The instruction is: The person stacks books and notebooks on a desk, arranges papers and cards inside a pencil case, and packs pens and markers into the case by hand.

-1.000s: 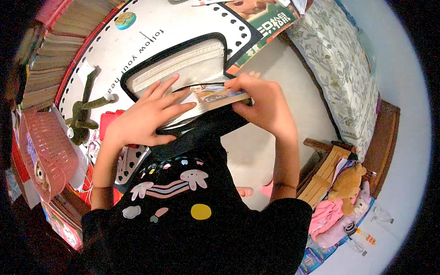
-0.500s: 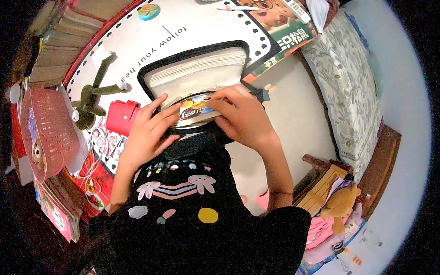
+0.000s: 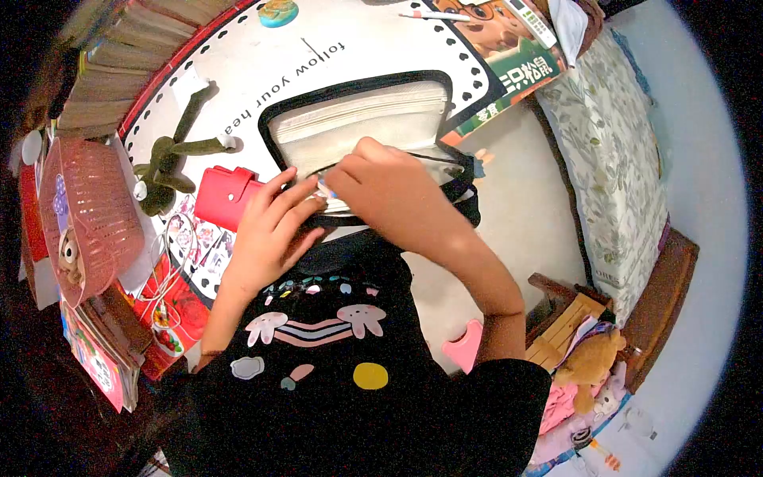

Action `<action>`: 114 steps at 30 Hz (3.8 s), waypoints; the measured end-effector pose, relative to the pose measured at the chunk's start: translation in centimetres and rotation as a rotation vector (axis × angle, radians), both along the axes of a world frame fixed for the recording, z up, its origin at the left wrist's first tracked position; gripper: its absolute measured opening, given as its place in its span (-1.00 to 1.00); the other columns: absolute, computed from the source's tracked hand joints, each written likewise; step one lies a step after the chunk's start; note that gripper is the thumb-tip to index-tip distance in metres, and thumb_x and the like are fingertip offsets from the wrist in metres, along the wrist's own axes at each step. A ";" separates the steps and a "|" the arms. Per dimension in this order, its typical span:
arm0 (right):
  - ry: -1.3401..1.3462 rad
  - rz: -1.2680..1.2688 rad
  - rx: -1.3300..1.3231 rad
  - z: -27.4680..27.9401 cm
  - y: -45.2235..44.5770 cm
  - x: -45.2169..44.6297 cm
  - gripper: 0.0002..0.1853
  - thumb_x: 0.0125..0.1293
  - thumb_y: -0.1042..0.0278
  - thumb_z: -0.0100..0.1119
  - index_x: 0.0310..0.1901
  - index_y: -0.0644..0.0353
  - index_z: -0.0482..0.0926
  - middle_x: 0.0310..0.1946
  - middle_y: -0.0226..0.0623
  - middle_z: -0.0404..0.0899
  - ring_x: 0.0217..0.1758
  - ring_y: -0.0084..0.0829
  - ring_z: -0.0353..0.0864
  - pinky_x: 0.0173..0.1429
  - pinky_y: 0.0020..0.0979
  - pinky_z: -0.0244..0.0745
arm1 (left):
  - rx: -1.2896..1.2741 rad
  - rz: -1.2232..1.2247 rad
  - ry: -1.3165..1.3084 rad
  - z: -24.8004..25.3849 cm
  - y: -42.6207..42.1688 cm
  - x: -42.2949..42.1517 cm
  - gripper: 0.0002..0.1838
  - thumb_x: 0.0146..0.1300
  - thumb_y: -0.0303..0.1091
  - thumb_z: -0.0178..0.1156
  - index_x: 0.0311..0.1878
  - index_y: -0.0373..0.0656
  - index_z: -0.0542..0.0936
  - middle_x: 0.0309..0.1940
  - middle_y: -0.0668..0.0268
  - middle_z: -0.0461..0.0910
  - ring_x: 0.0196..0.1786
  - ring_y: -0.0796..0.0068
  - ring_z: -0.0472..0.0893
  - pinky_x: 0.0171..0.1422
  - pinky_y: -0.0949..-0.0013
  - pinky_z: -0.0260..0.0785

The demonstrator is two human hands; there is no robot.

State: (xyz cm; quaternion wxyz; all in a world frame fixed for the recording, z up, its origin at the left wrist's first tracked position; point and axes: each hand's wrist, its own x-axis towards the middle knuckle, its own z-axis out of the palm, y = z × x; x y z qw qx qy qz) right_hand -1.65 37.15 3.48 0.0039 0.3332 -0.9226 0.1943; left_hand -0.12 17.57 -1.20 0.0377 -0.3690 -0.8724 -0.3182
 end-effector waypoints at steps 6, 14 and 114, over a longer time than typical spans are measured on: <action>0.009 0.021 0.147 0.6 -0.4 0.0 -0.82 -0.09 0.44 0.10 -0.35 0.13 0.46 -0.42 -0.42 0.47 -0.35 -0.39 0.41 -0.29 -0.45 0.38 | 0.052 -0.030 0.011 -0.4 0.1 0.2 -0.66 -0.05 -0.33 0.21 -0.14 -0.12 0.46 -0.04 0.29 0.41 0.02 0.23 0.38 -0.06 0.27 0.29; -0.284 -0.016 -0.261 -0.8 1.5 -0.5 -0.66 -0.08 0.37 0.26 -0.20 0.21 0.48 -0.26 -0.26 0.49 -0.18 -0.27 0.45 -0.10 -0.38 0.36 | 0.193 -0.023 -0.078 -0.3 -0.1 -0.2 -0.64 -0.09 -0.31 0.26 -0.19 -0.21 0.45 -0.16 0.20 0.42 -0.12 0.20 0.46 -0.14 0.29 0.33; -0.322 -0.080 -0.026 0.8 3.5 0.1 -0.35 -0.21 0.31 0.32 0.01 0.27 0.36 0.13 -0.08 0.24 0.14 -0.09 0.28 0.15 -0.28 0.21 | 0.004 1.201 0.688 7.9 -26.7 2.2 -0.69 -0.06 -0.48 0.20 -0.16 -0.21 0.50 -0.16 0.13 0.52 -0.10 0.20 0.51 -0.04 0.31 0.35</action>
